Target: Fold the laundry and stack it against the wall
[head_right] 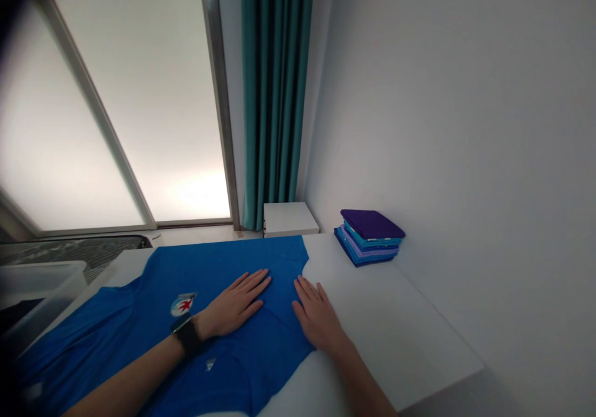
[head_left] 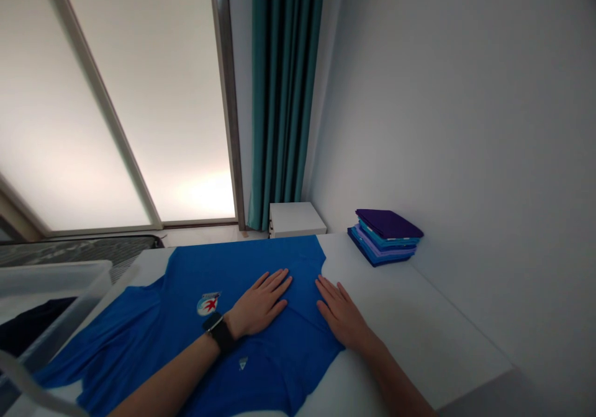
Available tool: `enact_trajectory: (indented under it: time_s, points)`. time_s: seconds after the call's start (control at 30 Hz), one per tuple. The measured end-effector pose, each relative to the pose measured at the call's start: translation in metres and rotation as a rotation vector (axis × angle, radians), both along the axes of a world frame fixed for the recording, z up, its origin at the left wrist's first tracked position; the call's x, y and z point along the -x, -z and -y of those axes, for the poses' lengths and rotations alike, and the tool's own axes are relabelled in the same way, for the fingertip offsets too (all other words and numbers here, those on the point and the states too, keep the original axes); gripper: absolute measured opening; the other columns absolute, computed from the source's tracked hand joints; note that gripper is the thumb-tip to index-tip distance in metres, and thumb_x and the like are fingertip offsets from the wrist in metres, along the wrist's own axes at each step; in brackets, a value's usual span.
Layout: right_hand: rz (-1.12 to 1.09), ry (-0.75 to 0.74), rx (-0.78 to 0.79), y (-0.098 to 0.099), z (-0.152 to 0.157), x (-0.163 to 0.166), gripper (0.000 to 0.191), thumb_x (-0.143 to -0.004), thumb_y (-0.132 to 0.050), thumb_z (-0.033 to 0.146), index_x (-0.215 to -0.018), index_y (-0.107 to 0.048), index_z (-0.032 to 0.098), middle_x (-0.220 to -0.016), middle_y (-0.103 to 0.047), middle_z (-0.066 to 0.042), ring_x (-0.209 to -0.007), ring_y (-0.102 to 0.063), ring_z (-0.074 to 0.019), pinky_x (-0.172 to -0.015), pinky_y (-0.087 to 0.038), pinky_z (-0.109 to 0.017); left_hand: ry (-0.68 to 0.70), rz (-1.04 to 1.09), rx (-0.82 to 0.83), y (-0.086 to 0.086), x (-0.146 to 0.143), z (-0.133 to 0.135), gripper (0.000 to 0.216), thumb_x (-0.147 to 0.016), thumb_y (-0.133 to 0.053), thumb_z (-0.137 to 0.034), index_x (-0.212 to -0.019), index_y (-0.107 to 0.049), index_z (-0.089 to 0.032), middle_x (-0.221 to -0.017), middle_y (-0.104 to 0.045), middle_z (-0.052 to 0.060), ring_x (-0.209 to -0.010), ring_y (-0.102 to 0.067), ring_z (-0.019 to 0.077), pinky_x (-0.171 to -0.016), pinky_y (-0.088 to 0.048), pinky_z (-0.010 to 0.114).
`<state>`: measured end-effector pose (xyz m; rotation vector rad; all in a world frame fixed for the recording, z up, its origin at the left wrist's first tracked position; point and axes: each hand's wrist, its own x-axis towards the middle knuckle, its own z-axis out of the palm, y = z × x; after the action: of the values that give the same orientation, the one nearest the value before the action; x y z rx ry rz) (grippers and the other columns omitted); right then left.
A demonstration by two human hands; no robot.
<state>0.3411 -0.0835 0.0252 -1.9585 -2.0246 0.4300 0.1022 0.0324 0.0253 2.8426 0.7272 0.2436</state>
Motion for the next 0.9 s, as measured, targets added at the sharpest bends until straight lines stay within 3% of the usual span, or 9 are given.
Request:
enact_trajectory:
  time_s: [0.2,0.33,0.53,0.73,0.9]
  points:
    - [-0.332,0.173,-0.097,0.001,-0.006,-0.021,0.056,-0.096,-0.023,0.042,-0.145,-0.038,0.019,-0.148,-0.042,-0.006,-0.136,-0.038,-0.0197,-0.112,-0.031,-0.04,-0.037,0.057,0.0,0.0,0.0,0.004,0.053,-0.1,-0.032,-0.045,-0.15,-0.02,-0.035,-0.156,-0.029,0.002,-0.141,-0.03,0.0225,-0.116,-0.024,0.046]
    - [-0.257,0.15,-0.084,0.003,-0.004,-0.019,0.055,-0.095,-0.027,0.041,-0.144,-0.039,0.019,-0.147,-0.043,-0.007,-0.135,-0.038,-0.0204,-0.112,-0.031,-0.041,-0.029,0.058,-0.022,0.001,0.0,0.004,0.053,-0.1,-0.032,-0.045,-0.15,-0.021,-0.034,-0.155,-0.03,0.002,-0.141,-0.031,0.0224,-0.116,-0.024,0.046]
    - [-0.033,0.013,-0.097,0.006,-0.001,-0.01,0.054,-0.096,-0.032,0.042,-0.144,-0.039,0.019,-0.152,-0.035,-0.007,-0.14,-0.03,-0.0209,-0.118,-0.017,-0.043,-0.02,0.043,-0.049,0.002,-0.001,0.003,0.053,-0.099,-0.035,-0.045,-0.15,-0.024,-0.034,-0.155,-0.031,0.002,-0.14,-0.032,0.0221,-0.116,-0.025,0.046]
    - [-0.092,0.055,-0.19,0.002,0.022,-0.008,0.045,-0.095,-0.033,0.035,-0.136,-0.047,0.022,-0.14,-0.048,-0.01,-0.131,-0.041,-0.0239,-0.111,-0.034,-0.044,-0.014,0.062,-0.031,0.005,0.0,0.001,0.052,-0.099,-0.035,-0.044,-0.149,-0.025,-0.034,-0.154,-0.031,0.002,-0.14,-0.033,0.0221,-0.116,-0.024,0.046]
    - [0.007,0.018,-0.213,-0.002,0.055,0.0,0.04,-0.087,-0.051,0.029,-0.125,-0.052,0.021,-0.126,-0.053,-0.013,-0.119,-0.048,-0.0279,-0.103,-0.041,-0.045,-0.011,0.068,-0.038,0.007,0.0,0.0,0.051,-0.099,-0.036,-0.045,-0.149,-0.028,-0.035,-0.153,-0.034,0.001,-0.139,-0.034,0.0222,-0.116,-0.025,0.046]
